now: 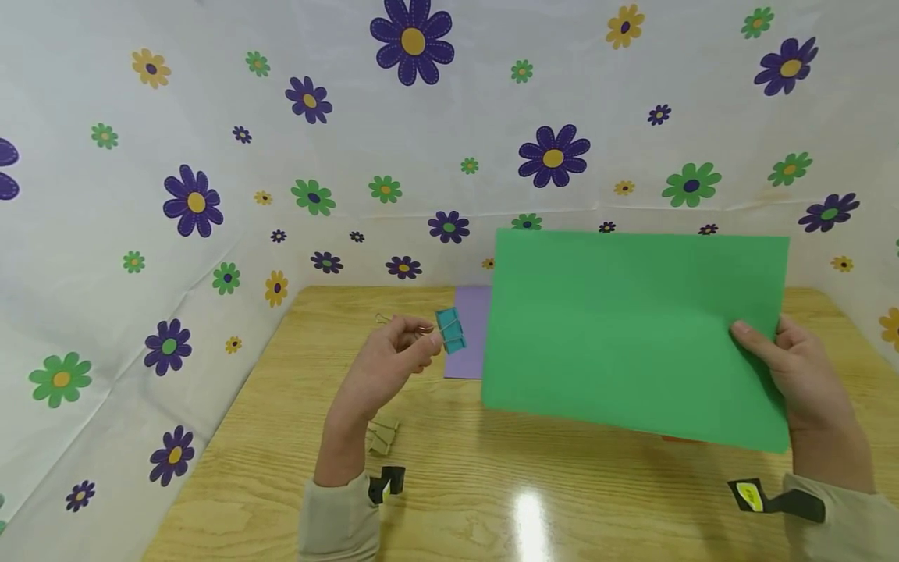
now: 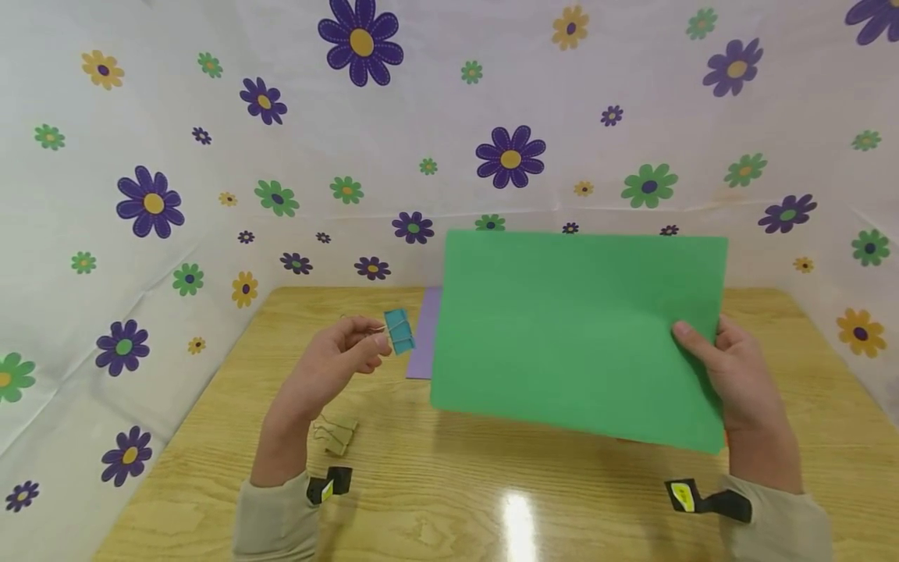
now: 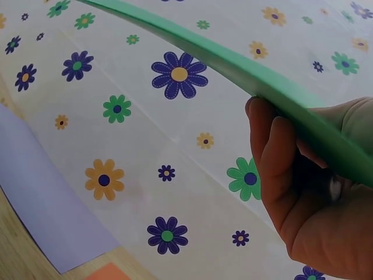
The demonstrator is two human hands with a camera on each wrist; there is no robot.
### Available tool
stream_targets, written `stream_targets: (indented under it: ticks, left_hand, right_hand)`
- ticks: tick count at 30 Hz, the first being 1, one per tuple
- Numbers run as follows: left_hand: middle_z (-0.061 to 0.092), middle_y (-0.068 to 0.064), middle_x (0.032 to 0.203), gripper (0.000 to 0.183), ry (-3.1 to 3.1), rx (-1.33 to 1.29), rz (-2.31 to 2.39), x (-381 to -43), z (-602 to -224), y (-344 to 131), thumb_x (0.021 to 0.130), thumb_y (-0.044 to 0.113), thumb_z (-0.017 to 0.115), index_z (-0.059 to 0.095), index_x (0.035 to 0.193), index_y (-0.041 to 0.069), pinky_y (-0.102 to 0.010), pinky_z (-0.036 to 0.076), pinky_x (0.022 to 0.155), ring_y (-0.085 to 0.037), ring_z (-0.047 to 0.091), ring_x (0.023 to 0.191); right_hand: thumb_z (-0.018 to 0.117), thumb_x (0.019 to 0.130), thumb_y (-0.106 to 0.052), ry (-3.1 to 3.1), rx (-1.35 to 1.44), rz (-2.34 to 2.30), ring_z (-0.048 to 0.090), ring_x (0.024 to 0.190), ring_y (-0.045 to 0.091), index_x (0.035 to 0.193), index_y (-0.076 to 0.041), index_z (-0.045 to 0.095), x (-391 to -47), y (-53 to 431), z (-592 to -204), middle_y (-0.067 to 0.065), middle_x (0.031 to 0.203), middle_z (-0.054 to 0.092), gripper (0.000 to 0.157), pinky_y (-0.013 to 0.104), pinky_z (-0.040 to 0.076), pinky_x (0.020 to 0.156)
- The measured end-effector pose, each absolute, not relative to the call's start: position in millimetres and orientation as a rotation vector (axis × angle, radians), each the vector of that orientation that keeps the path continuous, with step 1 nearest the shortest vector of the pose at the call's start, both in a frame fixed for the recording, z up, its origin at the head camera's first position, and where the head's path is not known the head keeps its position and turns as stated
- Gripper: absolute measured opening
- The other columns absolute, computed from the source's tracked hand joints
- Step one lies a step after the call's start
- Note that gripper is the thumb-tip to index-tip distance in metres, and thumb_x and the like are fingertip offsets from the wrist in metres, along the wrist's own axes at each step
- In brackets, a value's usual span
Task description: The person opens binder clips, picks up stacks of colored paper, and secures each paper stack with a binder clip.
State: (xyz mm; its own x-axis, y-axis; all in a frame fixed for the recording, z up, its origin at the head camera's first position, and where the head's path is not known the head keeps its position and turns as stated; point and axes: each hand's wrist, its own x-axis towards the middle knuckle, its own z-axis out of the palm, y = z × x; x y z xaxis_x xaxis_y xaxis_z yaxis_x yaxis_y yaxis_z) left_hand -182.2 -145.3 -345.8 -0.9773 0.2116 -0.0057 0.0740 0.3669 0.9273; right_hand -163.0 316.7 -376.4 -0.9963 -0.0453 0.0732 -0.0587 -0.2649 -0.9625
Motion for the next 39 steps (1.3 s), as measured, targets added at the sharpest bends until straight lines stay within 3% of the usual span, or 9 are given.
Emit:
stream_targets:
  ticks: [4, 11, 24, 33, 39]
  left_hand:
    - [0.065, -0.01, 0.099, 0.042, 2.497, 0.246, 1.687, -182.9, -346.5, -145.9, 0.1, 0.033, 0.059, 0.054, 0.131, 0.004, -0.036, 0.049, 0.083, -0.033, 0.059, 0.095]
    - [0.064, -0.01, 0.096, 0.043, 2.511, 0.232, 1.686, -183.7, -347.6, -146.3, 0.099, 0.035, 0.06, 0.055, 0.131, 0.005, -0.036, 0.049, 0.084, -0.024, 0.059, 0.09]
    - [0.064, -0.01, 0.097, 0.045, 2.502, 0.263, 1.697, -182.8, -349.9, -148.2, 0.1, 0.032, 0.06, 0.054, 0.132, 0.002, -0.042, 0.05, 0.087, -0.024, 0.059, 0.09]
    - [0.065, -0.011, 0.097, 0.044, 2.511, 0.294, 1.698, -181.2, -348.4, -147.0, 0.1, 0.032, 0.06, 0.055, 0.131, 0.001, -0.038, 0.051, 0.085, -0.029, 0.06, 0.092]
    - [0.065, -0.015, 0.1, 0.041, 2.477, 0.358, 1.728, -181.1, -347.9, -146.3, 0.1, 0.028, 0.06, 0.055, 0.129, 0.0, -0.037, 0.051, 0.082, -0.024, 0.059, 0.088]
  right_hand:
    - [0.052, 0.103, -0.009, -1.949, 0.143, 2.441, 0.073, 0.069, 0.014, 0.122, -0.024, 0.058, -163.9, 315.7, -377.7, -0.001, 0.088, 0.074, 0.025, 0.03, 0.057, 0.057]
    - [0.051, 0.103, -0.008, -1.957, 0.181, 2.438, 0.073, 0.07, 0.014, 0.124, -0.026, 0.058, -163.7, 314.4, -379.2, -0.002, 0.089, 0.075, 0.028, 0.029, 0.057, 0.057]
    - [0.048, 0.104, -0.005, -1.971, 0.235, 2.384, 0.072, 0.069, 0.012, 0.122, -0.026, 0.06, -159.7, 310.4, -381.2, -0.003, 0.09, 0.074, 0.03, 0.027, 0.057, 0.056]
    - [0.047, 0.104, -0.006, -1.964, 0.267, 2.397, 0.073, 0.071, 0.013, 0.123, -0.025, 0.059, -159.9, 310.2, -381.4, -0.002, 0.093, 0.074, 0.03, 0.028, 0.057, 0.058]
    - [0.047, 0.105, -0.007, -1.974, 0.296, 2.425, 0.073, 0.073, 0.014, 0.127, -0.024, 0.057, -161.2, 310.1, -382.4, -0.001, 0.094, 0.075, 0.03, 0.03, 0.057, 0.058]
